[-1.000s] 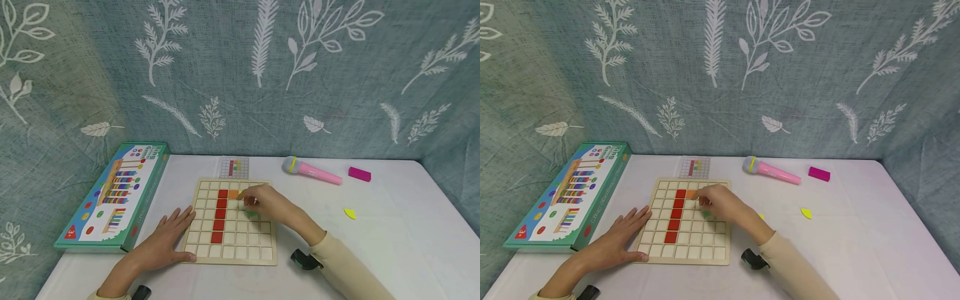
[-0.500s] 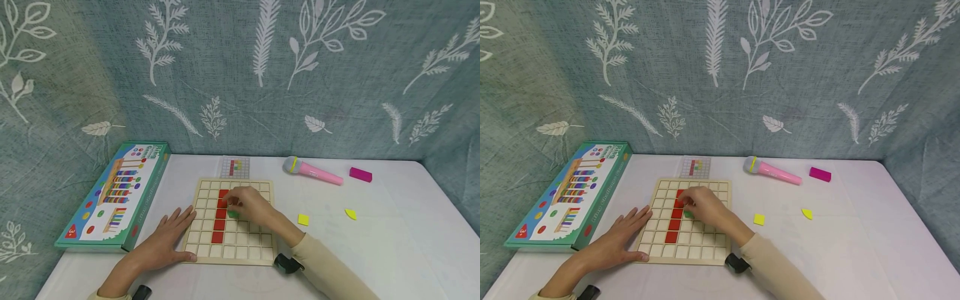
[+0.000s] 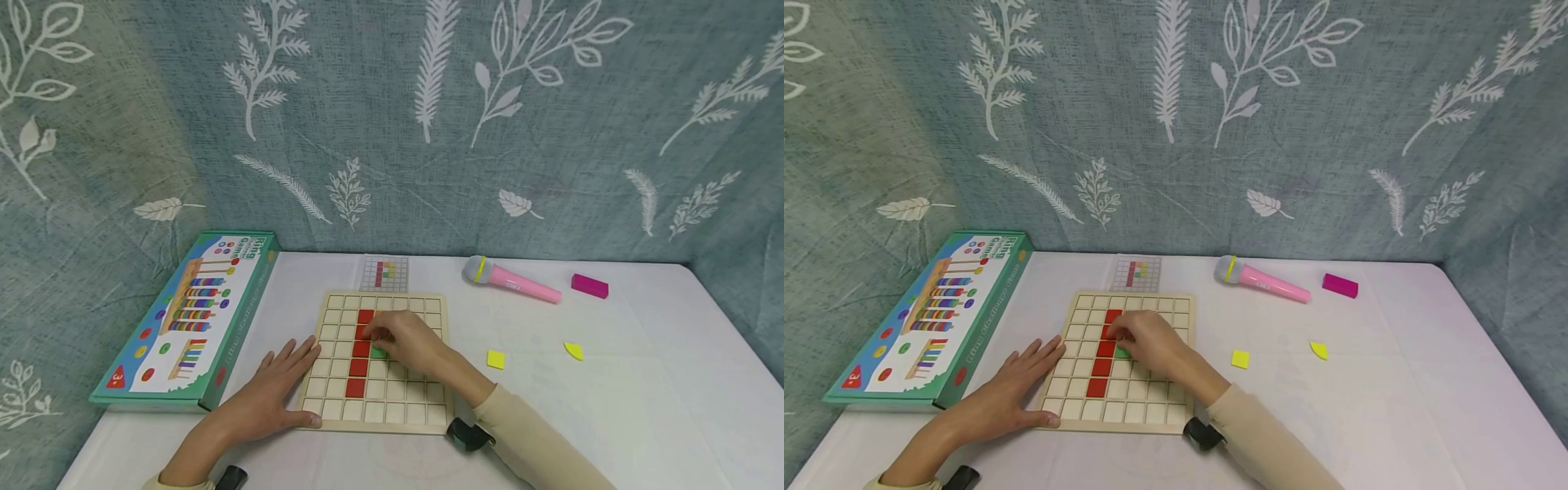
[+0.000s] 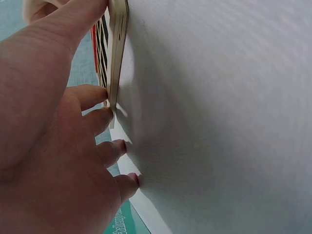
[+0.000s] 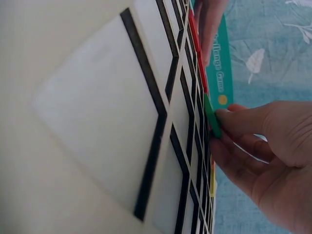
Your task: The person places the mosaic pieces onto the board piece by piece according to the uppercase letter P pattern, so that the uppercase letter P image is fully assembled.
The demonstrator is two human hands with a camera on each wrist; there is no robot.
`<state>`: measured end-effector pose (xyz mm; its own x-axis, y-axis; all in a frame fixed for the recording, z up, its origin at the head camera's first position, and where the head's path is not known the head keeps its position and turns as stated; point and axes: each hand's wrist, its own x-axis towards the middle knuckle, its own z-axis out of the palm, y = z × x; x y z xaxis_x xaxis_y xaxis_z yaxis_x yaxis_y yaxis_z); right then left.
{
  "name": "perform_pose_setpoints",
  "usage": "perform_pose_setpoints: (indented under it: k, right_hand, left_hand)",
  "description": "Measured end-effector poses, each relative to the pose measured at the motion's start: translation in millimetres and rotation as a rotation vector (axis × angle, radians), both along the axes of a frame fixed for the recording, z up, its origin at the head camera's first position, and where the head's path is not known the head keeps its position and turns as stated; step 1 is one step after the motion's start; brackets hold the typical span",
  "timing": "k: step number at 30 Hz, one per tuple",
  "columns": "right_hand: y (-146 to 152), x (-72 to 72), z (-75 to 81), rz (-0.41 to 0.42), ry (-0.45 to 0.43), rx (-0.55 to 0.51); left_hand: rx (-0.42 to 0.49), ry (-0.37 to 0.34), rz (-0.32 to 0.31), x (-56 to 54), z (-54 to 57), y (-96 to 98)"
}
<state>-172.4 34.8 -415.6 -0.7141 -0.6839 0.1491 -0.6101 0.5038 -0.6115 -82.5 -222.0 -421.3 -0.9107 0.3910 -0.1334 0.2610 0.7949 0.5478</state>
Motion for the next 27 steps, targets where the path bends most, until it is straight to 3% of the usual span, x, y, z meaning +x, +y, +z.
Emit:
perform_pose_setpoints:
  k: [9,14,27]
  right_hand:
    - [1.7,0.0,2.3,-0.002,-0.029,0.046]
    - [9.2,-1.3,5.6,0.01,-0.035,0.021]
    - [63.9,-7.6,13.1,-0.066,-0.048,-0.03]
  left_hand:
    - [-0.006,0.01,-0.004,-0.1,-0.3,0.6]
    - [-0.004,0.002,0.002,0.1,-0.1,0.5]
    - [-0.004,-0.003,0.008,0.0,-1.4,1.1]
